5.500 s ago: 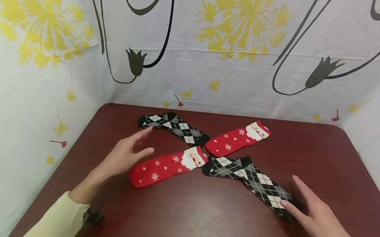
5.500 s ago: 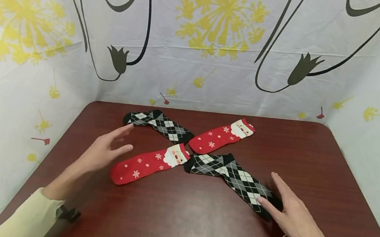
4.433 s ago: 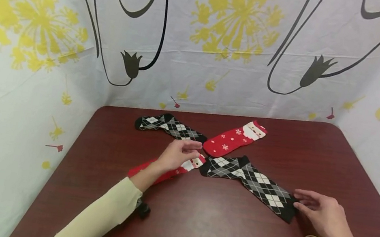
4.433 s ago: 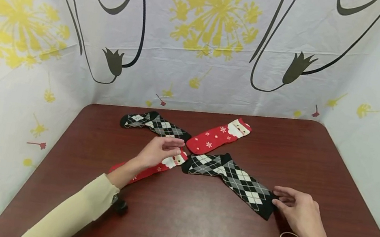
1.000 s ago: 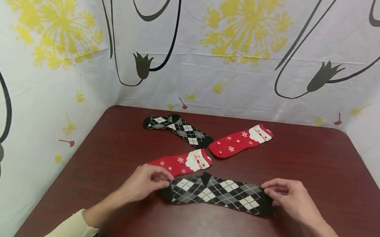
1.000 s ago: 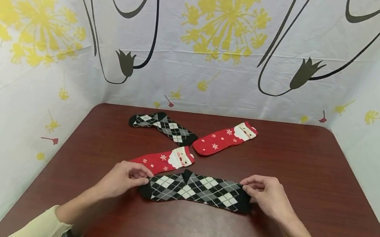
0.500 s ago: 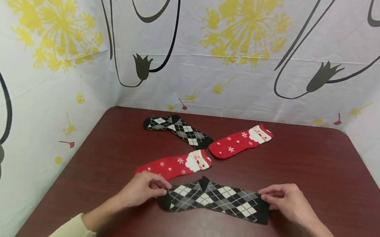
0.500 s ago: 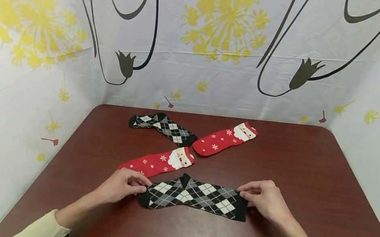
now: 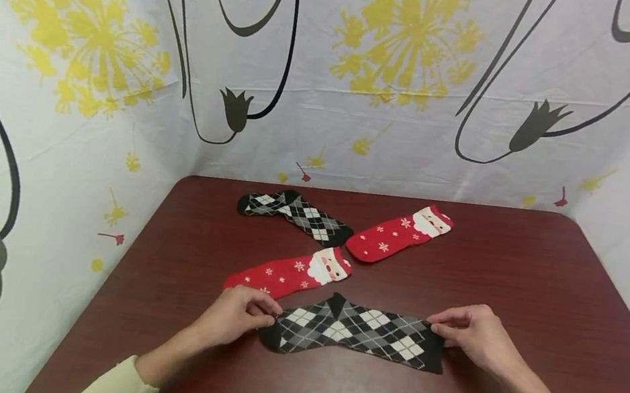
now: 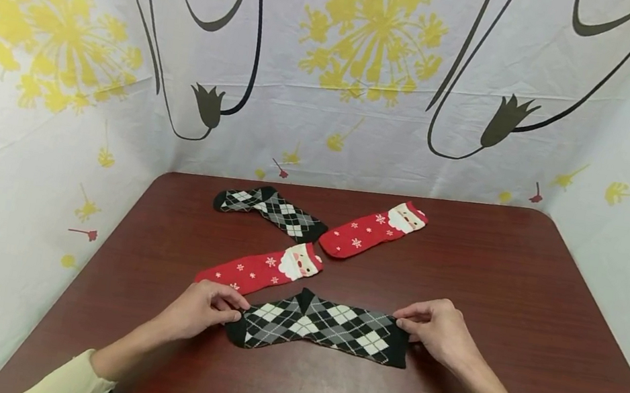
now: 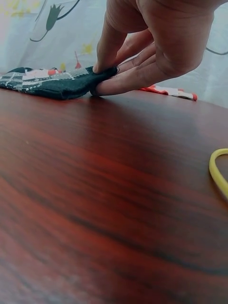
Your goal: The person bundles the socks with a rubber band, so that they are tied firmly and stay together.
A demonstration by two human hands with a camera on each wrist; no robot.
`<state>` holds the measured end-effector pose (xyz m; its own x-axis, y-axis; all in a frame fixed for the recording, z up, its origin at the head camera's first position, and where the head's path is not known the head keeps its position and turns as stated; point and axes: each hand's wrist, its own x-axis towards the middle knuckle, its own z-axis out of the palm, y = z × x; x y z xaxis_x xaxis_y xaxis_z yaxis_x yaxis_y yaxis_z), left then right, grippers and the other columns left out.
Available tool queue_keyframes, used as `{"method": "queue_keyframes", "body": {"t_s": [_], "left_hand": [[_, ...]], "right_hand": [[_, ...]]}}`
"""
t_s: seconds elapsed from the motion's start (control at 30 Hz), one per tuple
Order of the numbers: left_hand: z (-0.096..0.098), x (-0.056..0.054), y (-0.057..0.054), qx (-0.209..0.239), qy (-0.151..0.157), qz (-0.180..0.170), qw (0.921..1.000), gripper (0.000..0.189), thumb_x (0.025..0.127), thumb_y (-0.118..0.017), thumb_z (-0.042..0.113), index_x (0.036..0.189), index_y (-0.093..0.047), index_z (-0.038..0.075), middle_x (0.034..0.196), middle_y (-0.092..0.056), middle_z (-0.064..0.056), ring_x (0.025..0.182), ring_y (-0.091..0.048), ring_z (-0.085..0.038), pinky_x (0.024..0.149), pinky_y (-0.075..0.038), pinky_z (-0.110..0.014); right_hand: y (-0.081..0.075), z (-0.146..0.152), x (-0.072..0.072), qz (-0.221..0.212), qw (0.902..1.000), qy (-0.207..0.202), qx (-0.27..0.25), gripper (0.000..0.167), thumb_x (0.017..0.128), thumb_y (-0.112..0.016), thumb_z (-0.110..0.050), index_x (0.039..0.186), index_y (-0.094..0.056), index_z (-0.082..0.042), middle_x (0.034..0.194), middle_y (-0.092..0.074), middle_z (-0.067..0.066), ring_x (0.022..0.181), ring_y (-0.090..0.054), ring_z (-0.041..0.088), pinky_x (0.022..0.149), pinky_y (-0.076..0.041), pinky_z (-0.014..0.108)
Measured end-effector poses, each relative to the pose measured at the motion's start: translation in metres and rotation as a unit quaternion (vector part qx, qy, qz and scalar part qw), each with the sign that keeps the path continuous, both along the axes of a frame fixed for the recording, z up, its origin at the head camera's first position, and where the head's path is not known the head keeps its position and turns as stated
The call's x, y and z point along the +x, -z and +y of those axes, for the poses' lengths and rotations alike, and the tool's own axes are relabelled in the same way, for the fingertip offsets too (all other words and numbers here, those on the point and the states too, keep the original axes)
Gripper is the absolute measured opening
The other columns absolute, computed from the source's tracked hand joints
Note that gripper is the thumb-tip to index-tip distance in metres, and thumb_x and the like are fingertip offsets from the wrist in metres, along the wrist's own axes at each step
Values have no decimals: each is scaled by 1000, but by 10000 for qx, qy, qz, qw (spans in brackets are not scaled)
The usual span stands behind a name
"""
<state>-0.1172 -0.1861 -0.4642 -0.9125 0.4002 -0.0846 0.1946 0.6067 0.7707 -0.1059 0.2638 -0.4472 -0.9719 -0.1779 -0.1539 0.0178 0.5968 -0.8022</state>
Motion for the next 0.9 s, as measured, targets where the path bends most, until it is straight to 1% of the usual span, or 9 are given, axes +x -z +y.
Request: {"method": "queue_keyframes", "body": {"t_s": [0.13,0.37,0.47,0.57,0.63,0.7,0.9], "left_hand": [[0,0,0,-42,-26,84,10000,15,92,-85,14,107,-83,15,97,-78,4,78,-71,-9,73,-58,-25],[0,0,0,-102,-81,154,9998,15,92,-85,15,107,-83,16,97,-78,5,80,-72,-8,78,-60,-27],[0,0,-1,-95,-97,164,9998,16,93,-85,16,108,-83,16,99,-78,5,82,-73,-8,80,-60,-27],[-1,0,-2,-6,-82,156,9998,17,93,-84,15,110,-82,14,101,-79,4,85,-75,-8,83,-61,-29],[-1,-1,-3,57,-70,158,9998,18,93,-84,14,112,-81,12,103,-79,3,87,-75,-10,84,-61,-30],[-2,-2,-4,117,-54,157,9998,20,94,-83,13,113,-81,10,105,-79,2,89,-76,-11,85,-61,-31],[-5,-5,-4,307,-47,146,9994,24,94,-84,15,117,-80,8,106,-80,0,93,-77,-12,87,-61,-30]], "right_hand": [[0,0,-1,57,9999,-4,120,15,92,-80,-1,107,-81,3,97,-79,16,74,-75,21,65,-62,31],[2,0,-1,272,9995,-31,184,14,92,-81,-2,105,-81,1,92,-79,11,72,-73,18,60,-60,31],[3,0,-1,472,9983,-38,334,14,91,-83,-5,105,-82,-2,91,-79,7,70,-70,16,57,-56,29],[3,2,-2,758,9955,-64,561,17,91,-85,-10,107,-83,-6,92,-80,3,75,-71,14,60,-52,26],[3,2,-3,884,9942,-64,615,20,91,-85,-12,109,-83,-7,94,-80,2,80,-73,11,63,-51,25],[3,3,-4,953,9938,-75,575,23,90,-86,-13,112,-82,-7,97,-81,1,84,-74,9,66,-50,24],[4,6,-7,1003,9947,-220,107,31,90,-87,-15,119,-79,-7,104,-81,2,92,-76,8,72,-53,19]]}}
